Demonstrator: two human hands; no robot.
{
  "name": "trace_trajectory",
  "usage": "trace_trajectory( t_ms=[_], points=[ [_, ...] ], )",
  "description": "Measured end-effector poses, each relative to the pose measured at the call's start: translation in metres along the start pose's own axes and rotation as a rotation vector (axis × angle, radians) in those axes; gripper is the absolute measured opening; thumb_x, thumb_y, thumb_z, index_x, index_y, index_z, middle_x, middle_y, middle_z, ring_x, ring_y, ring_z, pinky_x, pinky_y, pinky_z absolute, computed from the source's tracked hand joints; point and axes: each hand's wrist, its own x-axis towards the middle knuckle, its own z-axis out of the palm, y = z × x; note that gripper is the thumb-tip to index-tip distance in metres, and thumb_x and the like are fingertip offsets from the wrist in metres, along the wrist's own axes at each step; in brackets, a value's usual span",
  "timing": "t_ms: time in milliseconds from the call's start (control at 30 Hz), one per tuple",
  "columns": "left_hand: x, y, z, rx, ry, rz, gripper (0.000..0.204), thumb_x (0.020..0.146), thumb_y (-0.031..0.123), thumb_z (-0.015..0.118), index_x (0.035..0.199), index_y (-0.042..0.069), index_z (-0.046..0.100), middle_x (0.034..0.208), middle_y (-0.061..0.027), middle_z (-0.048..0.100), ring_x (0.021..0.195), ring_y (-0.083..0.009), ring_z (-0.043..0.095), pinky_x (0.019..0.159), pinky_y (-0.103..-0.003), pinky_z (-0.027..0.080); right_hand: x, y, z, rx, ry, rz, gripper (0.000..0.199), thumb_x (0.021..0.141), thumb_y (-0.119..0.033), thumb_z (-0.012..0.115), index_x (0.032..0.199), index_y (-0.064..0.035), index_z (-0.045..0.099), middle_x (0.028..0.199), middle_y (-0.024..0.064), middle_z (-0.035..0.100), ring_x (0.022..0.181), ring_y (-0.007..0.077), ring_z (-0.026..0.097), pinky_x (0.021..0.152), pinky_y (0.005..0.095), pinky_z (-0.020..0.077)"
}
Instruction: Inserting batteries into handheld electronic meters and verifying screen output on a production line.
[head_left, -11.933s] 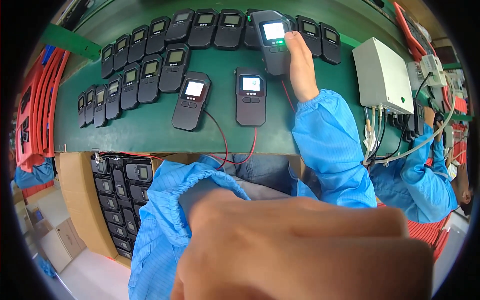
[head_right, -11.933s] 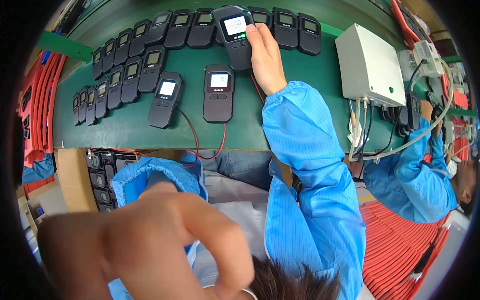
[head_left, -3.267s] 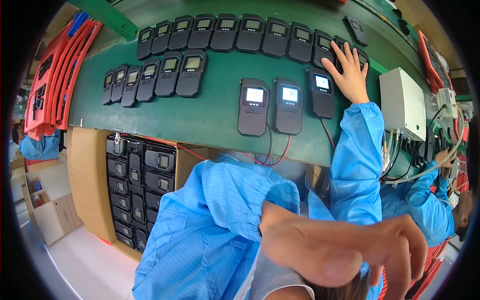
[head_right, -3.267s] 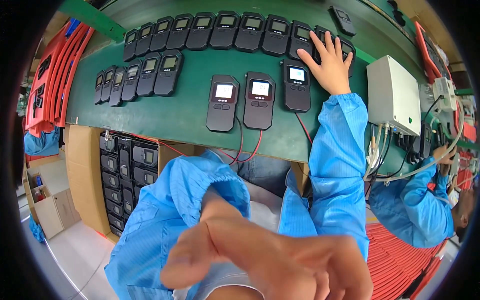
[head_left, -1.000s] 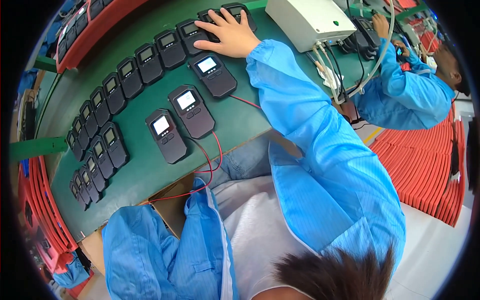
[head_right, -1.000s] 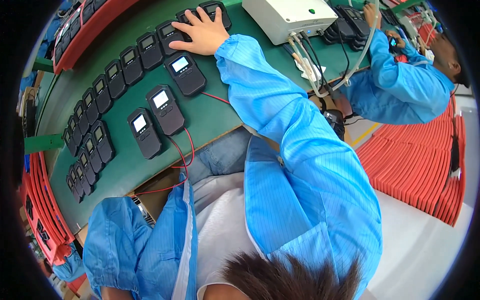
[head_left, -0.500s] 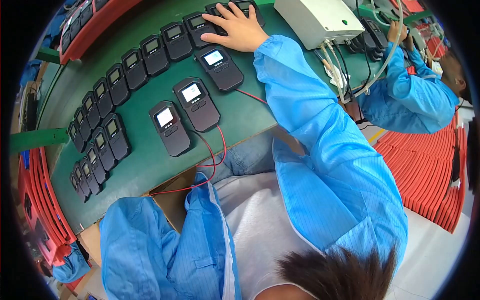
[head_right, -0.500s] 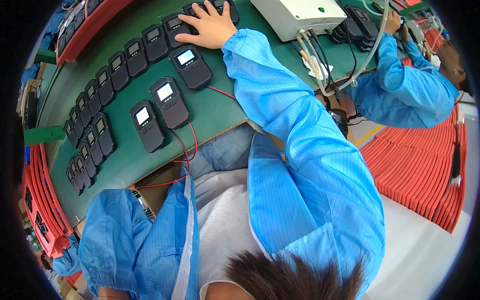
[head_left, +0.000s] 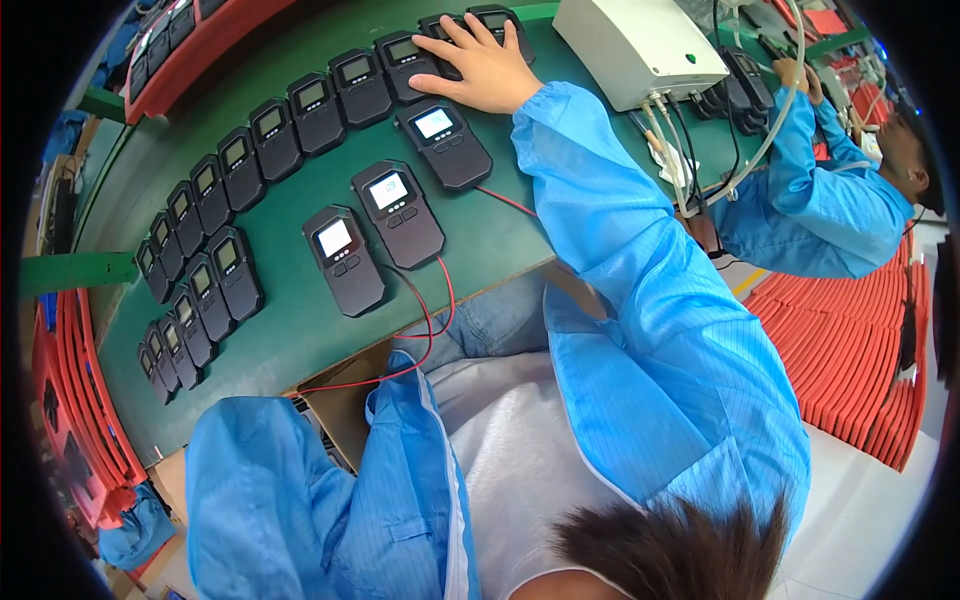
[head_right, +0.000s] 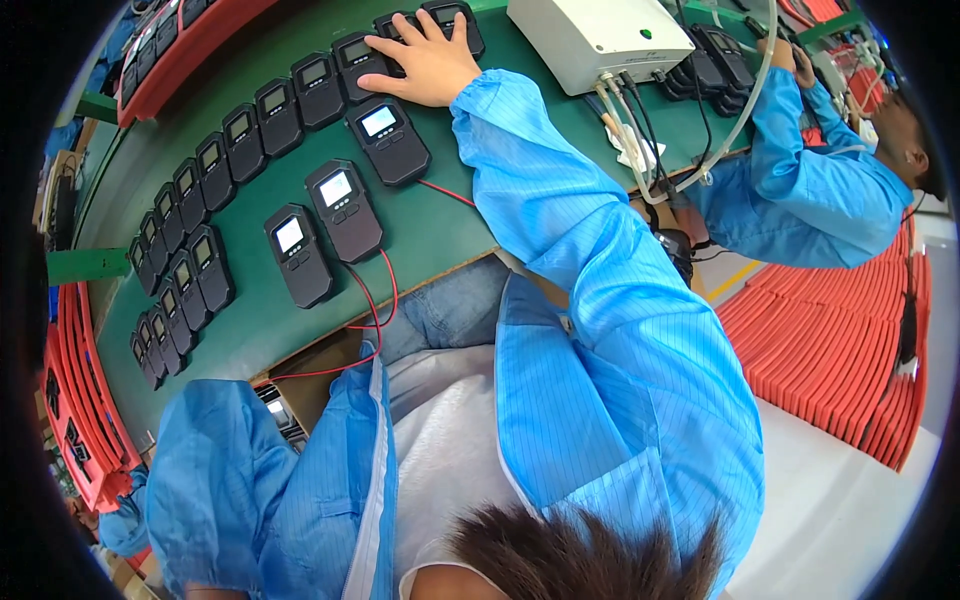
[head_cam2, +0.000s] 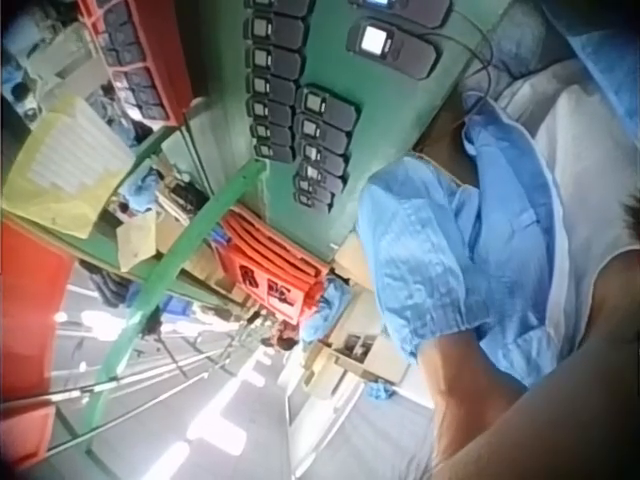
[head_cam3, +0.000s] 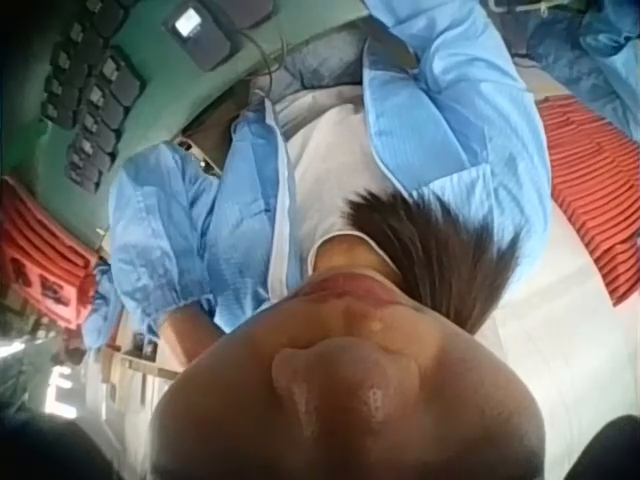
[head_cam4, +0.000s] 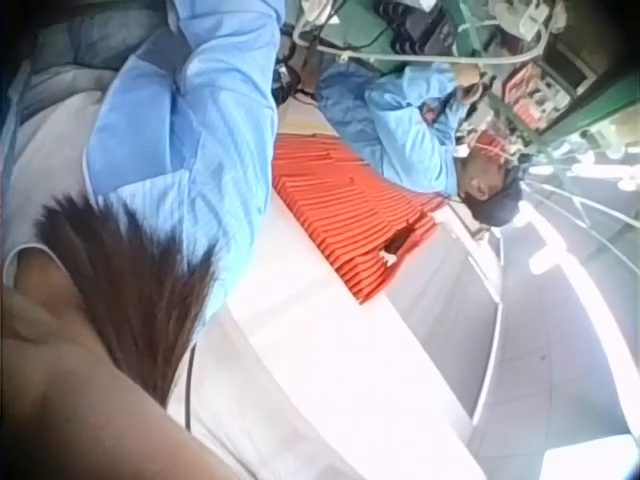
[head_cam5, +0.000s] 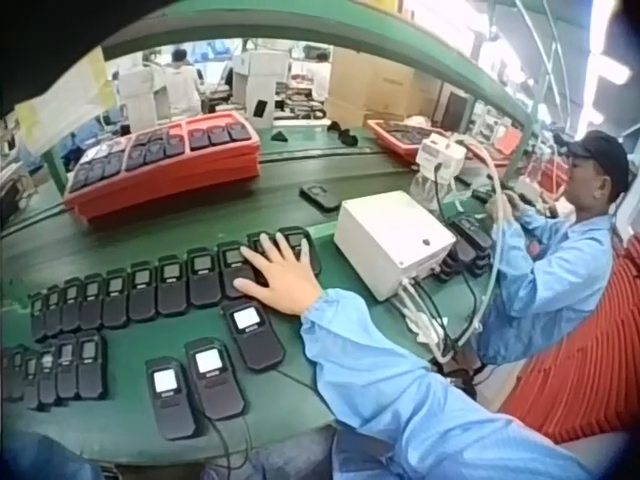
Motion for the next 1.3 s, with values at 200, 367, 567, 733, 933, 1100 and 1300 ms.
trace_trajectory(
  t_ms=[200, 367, 567, 733, 933, 1100, 1300],
  points=[
    [-0.001, -0.015, 0.001, -0.13, -0.012, 0.018, 0.022, 0.087, 0.034, 0.062, 0.089, 0.012, 0.067, 0.083, -0.007, 0.061, 0.07, -0.0227, 0.057, 0.061, -0.033, 0.045, 0.003, -0.003, -0.009, 0.029, -0.015, 0.013, 0.071, 0.086, -0.074, 0.041, 0.144, -0.0321, 0.041, 0.154, 0.0139, 0.029, 0.144, 0.0373, 0.019, 0.111, 0.0671, 0.0049],
    [-0.002, -0.031, 0.001, -0.237, -0.023, 0.051, 0.022, 0.087, 0.034, 0.062, 0.089, 0.012, 0.067, 0.084, -0.0073, 0.062, 0.071, -0.0231, 0.057, 0.062, -0.033, 0.046, 0.002, -0.008, -0.007, 0.07, -0.009, 0.012, 0.072, 0.086, -0.073, 0.042, 0.144, -0.031, 0.041, 0.153, 0.0149, 0.029, 0.143, 0.0381, 0.019, 0.11, 0.0676, 0.0048],
    [-0.002, -0.035, -0.001, -0.312, -0.051, 0.058, 0.022, 0.087, 0.033, 0.062, 0.09, 0.012, 0.067, 0.084, -0.0077, 0.062, 0.071, -0.0236, 0.058, 0.062, -0.033, 0.046, 0.0, -0.004, -0.009, 0.081, -0.023, 0.007, 0.073, 0.086, -0.074, 0.041, 0.144, -0.03, 0.04, 0.154, 0.0157, 0.028, 0.144, 0.0388, 0.018, 0.11, 0.0679, 0.0042],
    [0.0, -0.032, -0.005, -0.362, -0.083, 0.041, 0.022, 0.087, 0.033, 0.062, 0.09, 0.012, 0.068, 0.085, -0.0081, 0.063, 0.072, -0.0241, 0.058, 0.063, -0.034, 0.047, 0.0, -0.005, -0.008, 0.084, -0.024, 0.003, 0.072, 0.086, -0.073, 0.041, 0.144, -0.03, 0.04, 0.154, 0.0159, 0.027, 0.144, 0.0388, 0.018, 0.11, 0.0679, 0.004],
    [0.004, -0.035, -0.01, -0.439, -0.126, 0.035, 0.021, 0.086, 0.033, 0.062, 0.091, 0.012, 0.068, 0.086, -0.0085, 0.063, 0.072, -0.0246, 0.059, 0.064, -0.034, 0.047, 0.004, -0.003, -0.011, 0.08, -0.033, 0.013, 0.072, 0.086, -0.073, 0.042, 0.144, -0.0298, 0.04, 0.154, 0.0159, 0.027, 0.144, 0.0389, 0.017, 0.11, 0.0679, 0.0041],
    [0.009, -0.04, -0.014, -0.519, -0.165, 0.047, 0.021, 0.086, 0.032, 0.062, 0.091, 0.012, 0.068, 0.087, -0.0088, 0.064, 0.073, -0.025, 0.059, 0.064, -0.034, 0.048, 0.001, -0.009, -0.013, 0.105, -0.059, 0.02, 0.073, 0.086, -0.073, 0.042, 0.144, -0.0289, 0.04, 0.154, 0.0161, 0.027, 0.144, 0.0389, 0.017, 0.11, 0.0677, 0.0044],
    [0.017, -0.039, -0.021, -0.589, -0.23, 0.044, 0.021, 0.086, 0.032, 0.062, 0.092, 0.012, 0.069, 0.088, -0.0093, 0.064, 0.073, -0.0255, 0.06, 0.065, -0.035, 0.049, 0.0, -0.005, -0.016, 0.105, -0.058, 0.017, 0.074, 0.086, -0.072, 0.043, 0.145, -0.028, 0.04, 0.154, 0.016, 0.026, 0.144, 0.0387, 0.017, 0.11, 0.0676, 0.0046]
  ],
)
